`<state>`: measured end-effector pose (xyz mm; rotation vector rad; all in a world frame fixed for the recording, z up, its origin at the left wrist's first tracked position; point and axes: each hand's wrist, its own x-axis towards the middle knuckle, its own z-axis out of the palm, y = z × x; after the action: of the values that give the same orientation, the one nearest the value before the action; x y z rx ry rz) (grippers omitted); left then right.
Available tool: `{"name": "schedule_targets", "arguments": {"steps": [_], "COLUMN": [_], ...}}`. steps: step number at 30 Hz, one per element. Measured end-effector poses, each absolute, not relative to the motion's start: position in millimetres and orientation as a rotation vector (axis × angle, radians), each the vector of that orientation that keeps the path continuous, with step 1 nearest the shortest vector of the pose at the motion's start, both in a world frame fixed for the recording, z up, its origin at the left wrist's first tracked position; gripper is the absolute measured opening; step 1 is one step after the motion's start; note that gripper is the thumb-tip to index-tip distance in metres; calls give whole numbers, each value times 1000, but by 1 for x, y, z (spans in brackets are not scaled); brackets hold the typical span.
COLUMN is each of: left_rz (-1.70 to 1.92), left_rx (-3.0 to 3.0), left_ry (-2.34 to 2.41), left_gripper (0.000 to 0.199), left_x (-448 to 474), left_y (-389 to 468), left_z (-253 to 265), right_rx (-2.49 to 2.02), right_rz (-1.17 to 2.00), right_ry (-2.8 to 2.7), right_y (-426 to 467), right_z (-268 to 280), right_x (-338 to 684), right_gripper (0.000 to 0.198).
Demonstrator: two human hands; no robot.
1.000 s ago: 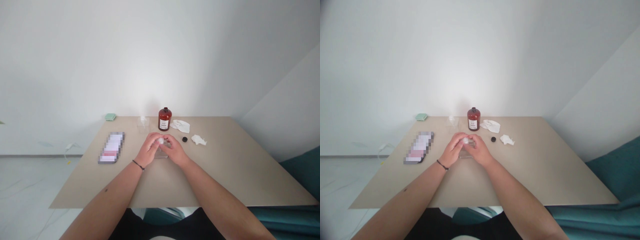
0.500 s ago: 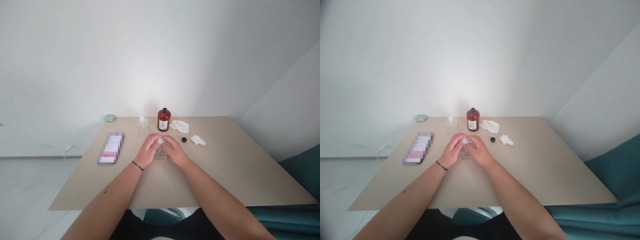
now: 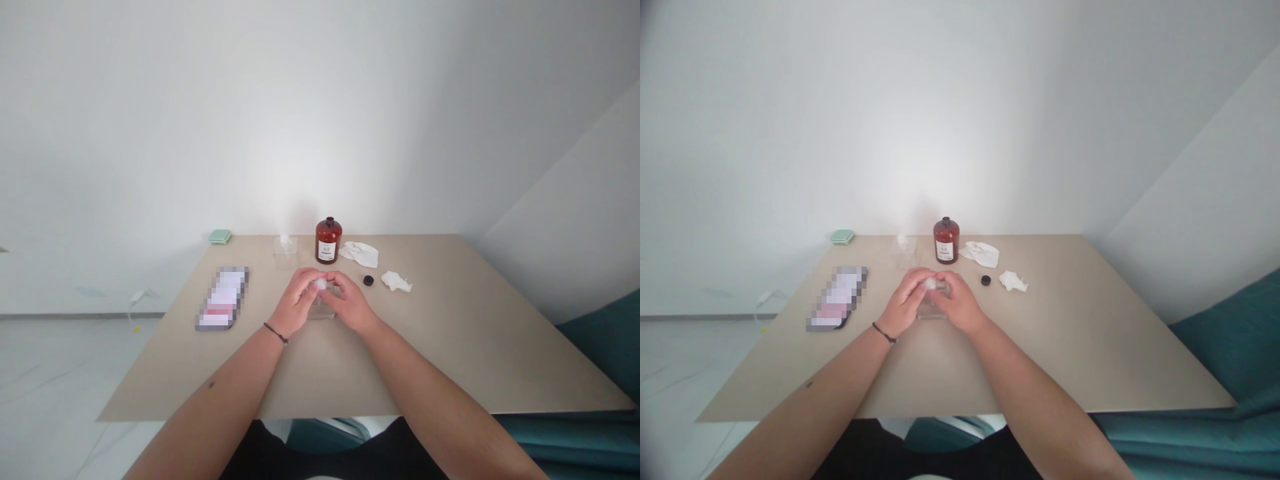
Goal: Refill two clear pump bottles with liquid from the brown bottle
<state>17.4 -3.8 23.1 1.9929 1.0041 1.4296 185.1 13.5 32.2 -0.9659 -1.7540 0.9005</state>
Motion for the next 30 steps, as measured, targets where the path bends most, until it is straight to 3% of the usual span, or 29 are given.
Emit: {"name": "schedule_targets", "arguments": {"steps": [30], "left_rz": [1428], "left_rx": [1972], "left_ry": [964], "left_gripper": [31], "left_x": [16], "left_y": [-4], "left_z": [22], "right_rx": [-891], "right_rz": [902], "right_ry": [-1771], "right_y": [15], "right_z": [31], "right_x": [187], "right_gripper": [20]}}
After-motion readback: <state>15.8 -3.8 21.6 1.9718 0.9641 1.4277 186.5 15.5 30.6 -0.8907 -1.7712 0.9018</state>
